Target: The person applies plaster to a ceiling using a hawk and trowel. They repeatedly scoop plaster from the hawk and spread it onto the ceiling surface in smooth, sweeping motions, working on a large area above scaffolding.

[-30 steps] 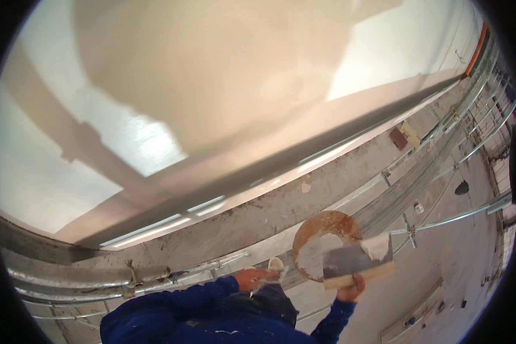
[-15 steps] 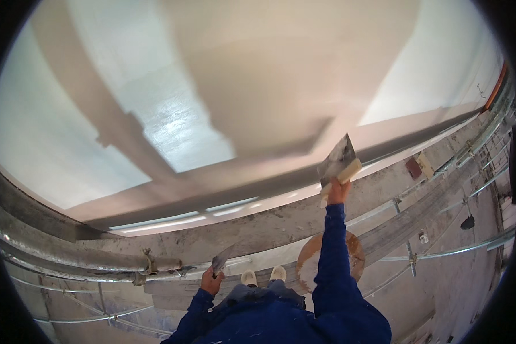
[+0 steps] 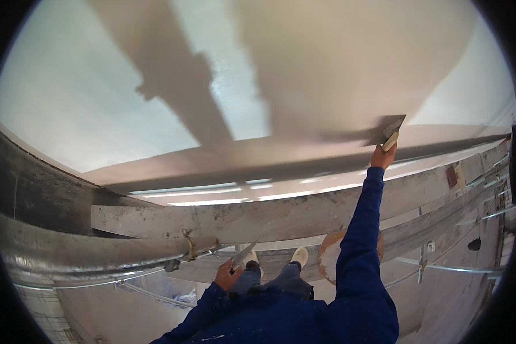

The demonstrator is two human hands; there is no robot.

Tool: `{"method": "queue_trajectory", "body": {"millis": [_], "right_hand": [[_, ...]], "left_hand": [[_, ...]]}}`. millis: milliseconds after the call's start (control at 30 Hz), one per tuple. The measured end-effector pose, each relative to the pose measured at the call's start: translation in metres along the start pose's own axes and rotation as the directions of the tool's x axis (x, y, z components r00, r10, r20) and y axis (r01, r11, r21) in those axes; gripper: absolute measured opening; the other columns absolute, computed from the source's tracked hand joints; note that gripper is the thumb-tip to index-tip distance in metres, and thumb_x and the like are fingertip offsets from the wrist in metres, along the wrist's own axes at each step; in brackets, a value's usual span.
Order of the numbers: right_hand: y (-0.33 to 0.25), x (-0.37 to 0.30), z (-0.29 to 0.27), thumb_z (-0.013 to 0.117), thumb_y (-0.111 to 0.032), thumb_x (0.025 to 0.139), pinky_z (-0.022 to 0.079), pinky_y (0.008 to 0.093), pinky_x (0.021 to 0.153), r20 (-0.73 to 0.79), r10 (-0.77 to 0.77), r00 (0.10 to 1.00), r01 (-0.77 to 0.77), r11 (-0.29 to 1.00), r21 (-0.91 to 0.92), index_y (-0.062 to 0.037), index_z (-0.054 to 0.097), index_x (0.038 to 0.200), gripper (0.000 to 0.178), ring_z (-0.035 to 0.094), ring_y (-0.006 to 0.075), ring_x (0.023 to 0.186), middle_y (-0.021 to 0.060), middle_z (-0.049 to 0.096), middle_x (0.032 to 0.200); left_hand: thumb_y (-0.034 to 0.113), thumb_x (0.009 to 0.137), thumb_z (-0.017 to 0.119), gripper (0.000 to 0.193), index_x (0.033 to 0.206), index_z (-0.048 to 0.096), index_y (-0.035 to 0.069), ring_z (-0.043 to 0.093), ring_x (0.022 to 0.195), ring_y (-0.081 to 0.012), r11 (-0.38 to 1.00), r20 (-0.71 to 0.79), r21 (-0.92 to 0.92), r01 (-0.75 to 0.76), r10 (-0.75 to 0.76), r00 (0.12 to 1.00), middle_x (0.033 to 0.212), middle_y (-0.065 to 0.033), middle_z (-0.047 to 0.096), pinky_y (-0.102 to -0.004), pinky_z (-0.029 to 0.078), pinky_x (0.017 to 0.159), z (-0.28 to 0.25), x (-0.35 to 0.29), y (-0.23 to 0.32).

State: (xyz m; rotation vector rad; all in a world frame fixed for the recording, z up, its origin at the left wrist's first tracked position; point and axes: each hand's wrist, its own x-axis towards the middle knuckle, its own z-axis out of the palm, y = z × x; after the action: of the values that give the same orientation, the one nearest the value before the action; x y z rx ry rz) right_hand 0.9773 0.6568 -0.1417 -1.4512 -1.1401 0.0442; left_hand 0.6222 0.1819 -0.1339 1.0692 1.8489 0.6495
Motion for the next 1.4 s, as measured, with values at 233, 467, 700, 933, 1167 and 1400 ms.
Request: {"method": "queue_trajectory", "body": {"millis": [233, 467, 700, 933, 1167, 1400], "right_hand": [[-0.08, -0.112, 0.047, 0.054, 0.008, 0.062, 0.034, 0.0396, 0.095, 0.0, -0.026, 1.0, 0.026, 0.999, 0.044, -0.0044, 0.041, 0.126, 0.067, 0.045, 0.0348, 0.112, 0.0177, 0.048, 0.12], [-0.219, -0.27, 0.104, 0.057, 0.009, 0.063, 0.028, 0.0444, 0.099, 0.065, 0.112, 0.992, -0.121, 0.98, 0.161, -0.0063, 0.033, 0.132, 0.074, 0.035, 0.0368, 0.118, 0.0168, 0.038, 0.13], [-0.334, -0.384, 0.135, 0.06, 0.007, 0.054, 0.024, 0.0495, 0.098, 0.235, 0.157, 0.959, -0.208, 0.954, 0.215, -0.0083, 0.028, 0.134, 0.087, 0.032, 0.0345, 0.121, 0.0199, 0.033, 0.131], [-0.255, -0.389, 0.047, 0.061, 0.003, 0.067, 0.045, 0.031, 0.08, 0.669, 0.021, 0.743, -0.496, 0.689, 0.529, 0.0003, 0.045, 0.117, 0.052, 0.055, 0.0226, 0.095, 0.0121, 0.055, 0.105], [-0.22, -0.258, -0.164, 0.055, 0.0, 0.059, 0.048, 0.0381, 0.077, 0.737, 0.378, 0.56, -0.828, 0.266, 0.493, -0.0013, 0.058, 0.092, 0.033, 0.058, 0.0249, 0.087, 0.0123, 0.06, 0.091], [-0.22, -0.204, -0.232, 0.053, -0.003, 0.062, 0.041, 0.0465, 0.089, 0.66, 0.007, 0.752, -0.514, 0.633, 0.579, -0.0013, 0.056, 0.106, 0.044, 0.054, 0.0323, 0.099, 0.0155, 0.059, 0.103]], "left_hand": [[0.012, 0.084, 0.05, 0.039, 0.121, 0.047, 0.0, 0.05, 0.11, -0.0288, 0.967, 0.141, -0.141, -0.21, 0.23, 0.963, 0.119, -0.0197, 0.051, -0.0336, 0.038, 0.091, -0.072, -0.011, 0.071], [0.0, 0.081, 0.053, 0.037, 0.118, 0.048, -0.002, 0.054, 0.103, -0.0282, 0.831, 0.176, -0.111, -0.545, 0.556, 0.812, 0.12, -0.0191, 0.051, -0.0338, 0.042, 0.087, -0.122, -0.024, 0.088], [0.002, 0.082, 0.053, 0.033, 0.114, 0.049, -0.003, 0.056, 0.089, -0.0233, 0.879, 0.235, -0.193, -0.437, 0.473, 0.849, 0.115, -0.0173, 0.052, -0.0325, 0.044, 0.078, -0.129, -0.047, 0.109], [0.007, 0.085, 0.053, 0.019, 0.102, 0.053, -0.001, 0.05, 0.077, -0.0147, 0.886, 0.466, -0.442, -0.14, 0.36, 0.808, 0.104, -0.0107, 0.058, -0.0269, 0.041, 0.071, -0.123, -0.04, 0.112], [0.012, 0.088, 0.044, 0.012, 0.082, 0.047, 0.001, 0.054, 0.061, -0.0206, 0.619, 0.491, -0.755, 0.217, 0.313, 0.813, 0.071, -0.0156, 0.057, -0.0321, 0.044, 0.059, -0.09, -0.012, 0.105], [0.016, 0.086, 0.046, 0.018, 0.092, 0.043, 0.0, 0.051, 0.056, -0.0198, 0.607, 0.54, -0.725, 0.325, 0.21, 0.815, 0.074, -0.0111, 0.052, -0.0286, 0.04, 0.05, -0.059, 0.01, 0.135]]}}
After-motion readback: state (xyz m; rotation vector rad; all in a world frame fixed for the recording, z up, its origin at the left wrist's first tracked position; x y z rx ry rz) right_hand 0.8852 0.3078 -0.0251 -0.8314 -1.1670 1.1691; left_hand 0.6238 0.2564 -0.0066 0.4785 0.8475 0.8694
